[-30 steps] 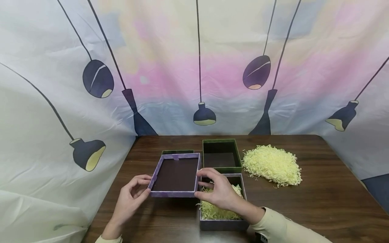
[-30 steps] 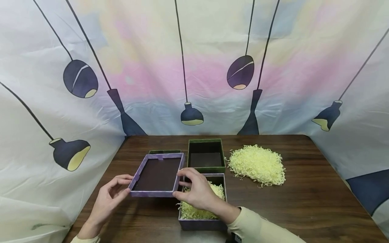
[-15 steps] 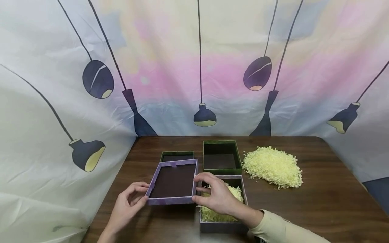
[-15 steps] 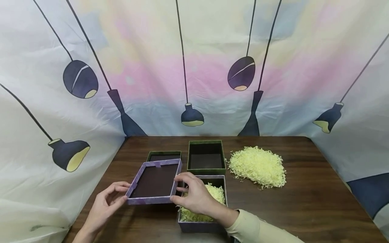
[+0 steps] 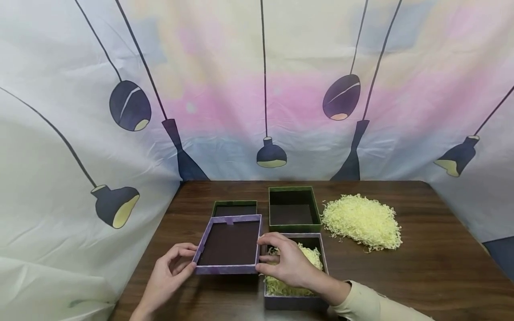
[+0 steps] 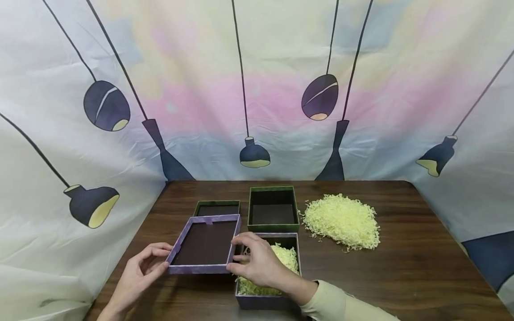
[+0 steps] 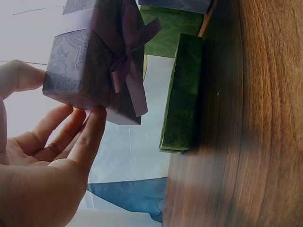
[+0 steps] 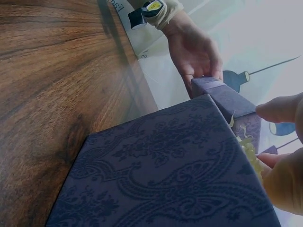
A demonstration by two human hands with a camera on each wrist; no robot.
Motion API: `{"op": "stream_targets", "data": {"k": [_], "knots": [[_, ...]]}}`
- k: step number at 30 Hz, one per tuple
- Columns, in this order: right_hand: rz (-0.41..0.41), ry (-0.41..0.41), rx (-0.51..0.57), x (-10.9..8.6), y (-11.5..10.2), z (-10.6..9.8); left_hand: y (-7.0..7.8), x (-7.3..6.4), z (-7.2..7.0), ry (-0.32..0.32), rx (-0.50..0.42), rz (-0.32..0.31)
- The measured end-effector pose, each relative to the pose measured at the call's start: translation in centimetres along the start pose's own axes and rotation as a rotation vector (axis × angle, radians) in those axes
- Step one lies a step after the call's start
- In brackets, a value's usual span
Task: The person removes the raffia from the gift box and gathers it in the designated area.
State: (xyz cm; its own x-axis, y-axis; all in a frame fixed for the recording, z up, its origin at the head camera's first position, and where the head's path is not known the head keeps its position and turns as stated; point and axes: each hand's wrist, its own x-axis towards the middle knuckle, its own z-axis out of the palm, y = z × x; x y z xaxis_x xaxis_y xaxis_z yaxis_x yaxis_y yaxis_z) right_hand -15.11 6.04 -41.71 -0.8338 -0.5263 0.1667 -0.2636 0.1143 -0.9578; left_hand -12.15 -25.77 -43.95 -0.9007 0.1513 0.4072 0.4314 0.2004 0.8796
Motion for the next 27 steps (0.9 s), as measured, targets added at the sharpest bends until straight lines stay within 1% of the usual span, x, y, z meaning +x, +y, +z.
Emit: {"op": "stream_targets", "data": {"k": [5,10,15,18,21,27], "knots": [[-0.005,-0.007,0.008,-0.1,-0.2,0.2,0.1,-0.3,-0.1,0.013,-0.005,0.007],[-0.001,-0.019,0.013,0.0,-0.2,0.8,0.1,-0.8,-0.6,0.018,0.027,-0.018],[0.018,-0.051,-0.019,0.0,-0.3,0.9,-0.1,-1.4,-0.6,0.01,0.034,-0.069],[0.029,-0.067,-0.028,-0.1,-0.3,0.9,0.0,-1.7,-0.4,0.013,0.053,-0.115],[0.037,-0.084,-0.034,-0.1,-0.4,1.0,0.1,-2.1,-0.4,0.002,0.069,-0.134],[0.036,-0.107,-0.104,-0.2,-0.5,0.9,0.1,-2.3,-0.4,-0.021,0.091,-0.131]]}}
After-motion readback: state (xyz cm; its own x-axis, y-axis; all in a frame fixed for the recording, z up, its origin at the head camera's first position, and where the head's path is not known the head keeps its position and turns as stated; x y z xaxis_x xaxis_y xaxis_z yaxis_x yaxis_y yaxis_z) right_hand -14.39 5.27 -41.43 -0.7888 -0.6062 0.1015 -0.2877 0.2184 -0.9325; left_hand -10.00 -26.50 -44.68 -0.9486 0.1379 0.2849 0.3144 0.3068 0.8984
